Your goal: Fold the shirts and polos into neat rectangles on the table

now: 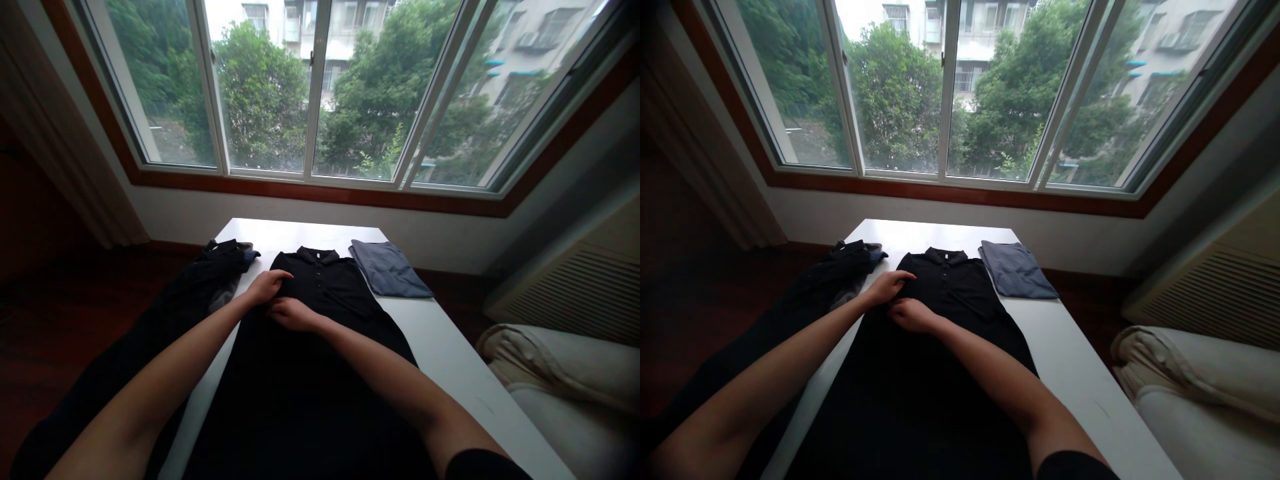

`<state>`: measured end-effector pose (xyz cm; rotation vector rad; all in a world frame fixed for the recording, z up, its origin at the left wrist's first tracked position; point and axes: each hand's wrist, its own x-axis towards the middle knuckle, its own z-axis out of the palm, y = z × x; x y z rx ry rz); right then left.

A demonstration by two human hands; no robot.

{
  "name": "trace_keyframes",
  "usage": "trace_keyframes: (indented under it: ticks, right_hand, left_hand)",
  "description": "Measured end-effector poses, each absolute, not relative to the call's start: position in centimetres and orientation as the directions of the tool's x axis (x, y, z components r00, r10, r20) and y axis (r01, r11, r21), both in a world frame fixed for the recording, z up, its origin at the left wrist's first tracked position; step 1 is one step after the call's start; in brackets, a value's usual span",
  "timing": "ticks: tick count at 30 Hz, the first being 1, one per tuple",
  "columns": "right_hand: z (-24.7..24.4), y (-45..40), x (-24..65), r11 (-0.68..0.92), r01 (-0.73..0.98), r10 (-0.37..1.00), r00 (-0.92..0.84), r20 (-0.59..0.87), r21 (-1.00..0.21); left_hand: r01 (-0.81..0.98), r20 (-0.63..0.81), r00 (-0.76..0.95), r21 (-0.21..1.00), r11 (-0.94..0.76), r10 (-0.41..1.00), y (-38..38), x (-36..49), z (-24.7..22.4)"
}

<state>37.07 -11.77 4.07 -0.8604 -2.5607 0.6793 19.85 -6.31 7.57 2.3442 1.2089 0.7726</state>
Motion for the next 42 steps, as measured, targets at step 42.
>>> trace_keyframes:
  ticks: [42]
  right_hand:
    - [2.8,7.7,34.9,0.298,0.767,0.955,-0.247,0.167,-0.568]
  left_hand:
    - [0.897,0.299,0.168,0.35,-0.272,0.939,-10.0,11.1,4.5]
